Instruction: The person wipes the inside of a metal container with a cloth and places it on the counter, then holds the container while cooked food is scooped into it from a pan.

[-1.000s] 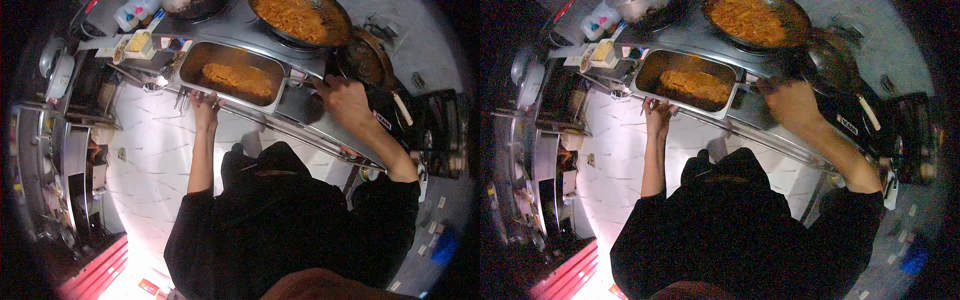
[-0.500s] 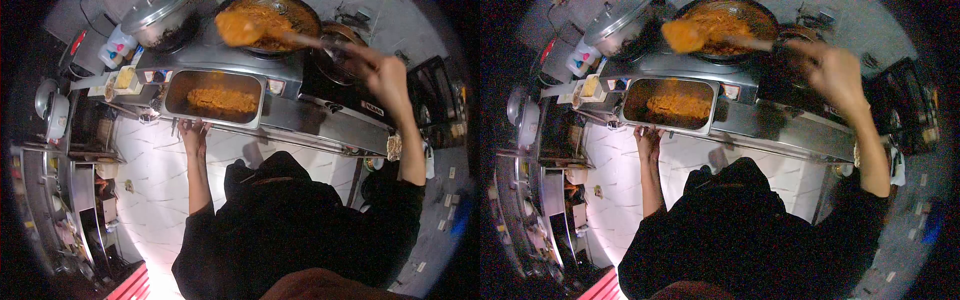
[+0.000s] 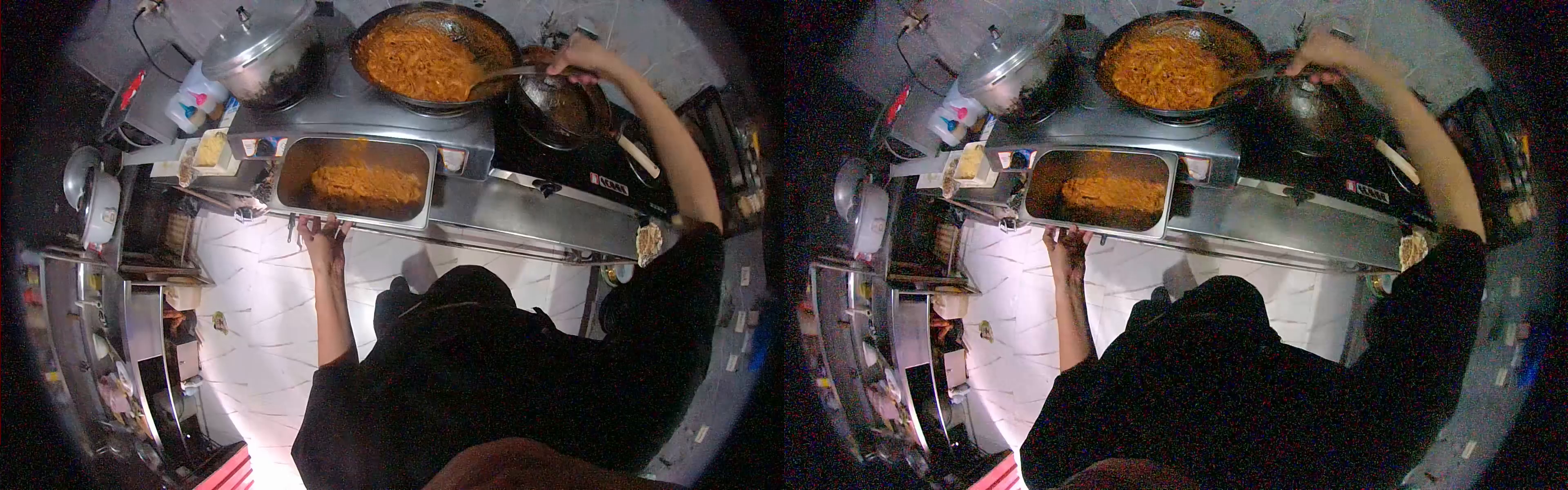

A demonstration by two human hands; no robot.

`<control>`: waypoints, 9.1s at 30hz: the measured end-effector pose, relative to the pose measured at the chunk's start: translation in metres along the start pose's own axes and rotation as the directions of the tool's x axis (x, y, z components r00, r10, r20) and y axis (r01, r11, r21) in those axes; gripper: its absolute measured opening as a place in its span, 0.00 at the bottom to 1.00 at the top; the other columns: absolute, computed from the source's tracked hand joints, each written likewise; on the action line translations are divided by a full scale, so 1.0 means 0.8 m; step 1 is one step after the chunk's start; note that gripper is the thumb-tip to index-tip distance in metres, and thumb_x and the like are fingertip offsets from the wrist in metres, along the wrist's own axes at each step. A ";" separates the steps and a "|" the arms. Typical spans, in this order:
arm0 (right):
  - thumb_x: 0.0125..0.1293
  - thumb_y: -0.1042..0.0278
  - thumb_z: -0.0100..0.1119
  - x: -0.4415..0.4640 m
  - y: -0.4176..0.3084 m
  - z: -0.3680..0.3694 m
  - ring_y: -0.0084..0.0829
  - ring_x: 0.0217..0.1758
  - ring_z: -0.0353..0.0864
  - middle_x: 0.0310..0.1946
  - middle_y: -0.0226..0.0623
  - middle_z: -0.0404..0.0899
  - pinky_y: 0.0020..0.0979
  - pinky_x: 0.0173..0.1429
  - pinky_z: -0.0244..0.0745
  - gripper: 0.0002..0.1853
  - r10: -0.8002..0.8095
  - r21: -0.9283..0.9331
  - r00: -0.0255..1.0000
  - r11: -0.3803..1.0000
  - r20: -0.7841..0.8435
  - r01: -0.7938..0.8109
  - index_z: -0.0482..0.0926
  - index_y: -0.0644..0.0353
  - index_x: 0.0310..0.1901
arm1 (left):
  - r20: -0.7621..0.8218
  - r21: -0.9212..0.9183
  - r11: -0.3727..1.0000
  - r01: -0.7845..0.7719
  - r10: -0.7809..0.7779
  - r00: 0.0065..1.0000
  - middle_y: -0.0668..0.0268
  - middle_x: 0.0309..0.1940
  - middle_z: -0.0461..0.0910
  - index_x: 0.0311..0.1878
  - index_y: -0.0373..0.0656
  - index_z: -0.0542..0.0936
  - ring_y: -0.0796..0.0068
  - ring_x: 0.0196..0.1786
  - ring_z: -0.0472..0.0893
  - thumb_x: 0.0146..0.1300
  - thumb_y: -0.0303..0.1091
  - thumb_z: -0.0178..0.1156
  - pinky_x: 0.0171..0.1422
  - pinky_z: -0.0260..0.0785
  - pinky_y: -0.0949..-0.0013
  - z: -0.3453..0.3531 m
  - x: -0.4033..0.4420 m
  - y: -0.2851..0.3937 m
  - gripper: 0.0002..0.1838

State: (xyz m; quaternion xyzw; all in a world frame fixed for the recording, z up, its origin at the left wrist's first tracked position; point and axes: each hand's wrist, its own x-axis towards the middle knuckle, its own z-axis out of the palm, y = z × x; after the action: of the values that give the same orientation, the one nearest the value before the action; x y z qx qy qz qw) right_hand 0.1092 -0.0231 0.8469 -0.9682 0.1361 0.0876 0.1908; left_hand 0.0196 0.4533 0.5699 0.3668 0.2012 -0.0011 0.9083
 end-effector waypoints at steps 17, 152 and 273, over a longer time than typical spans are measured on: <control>0.51 0.69 0.62 -0.064 0.052 0.091 0.14 0.08 0.59 0.12 0.26 0.68 0.18 0.10 0.50 0.15 0.030 0.571 0.996 0.818 0.085 -0.073 0.77 0.64 0.41 | -0.015 0.102 0.994 -0.042 0.044 0.999 0.59 0.63 0.48 0.57 0.50 0.51 0.64 0.49 0.68 0.55 0.13 0.50 0.45 0.74 0.57 0.012 -0.010 0.002 0.31; 0.48 0.60 0.64 0.073 0.036 0.070 0.25 0.14 0.72 0.18 0.37 0.75 0.27 0.15 0.63 0.12 -0.156 0.278 0.979 0.954 0.131 0.114 0.80 0.62 0.28 | -0.012 0.140 0.987 -0.075 0.077 0.997 0.63 0.55 0.57 0.54 0.53 0.55 0.71 0.42 0.69 0.55 0.13 0.45 0.45 0.73 0.58 0.024 -0.018 0.004 0.27; 0.56 0.68 0.47 -0.125 -0.160 0.293 0.34 0.24 0.79 0.33 0.37 0.75 0.36 0.25 0.75 0.23 -0.808 -0.641 0.585 0.413 0.070 0.647 0.68 0.52 0.57 | -0.018 0.102 0.990 -0.097 0.099 0.995 0.63 0.50 0.58 0.54 0.54 0.53 0.66 0.44 0.69 0.56 0.16 0.48 0.44 0.76 0.55 0.015 -0.012 -0.001 0.28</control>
State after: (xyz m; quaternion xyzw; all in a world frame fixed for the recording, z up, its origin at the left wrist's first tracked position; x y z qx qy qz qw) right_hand 0.0248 0.2061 0.6996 -0.9362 -0.3143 -0.0893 -0.1296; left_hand 0.0151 0.4433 0.5808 0.4217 0.1928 0.0376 0.8852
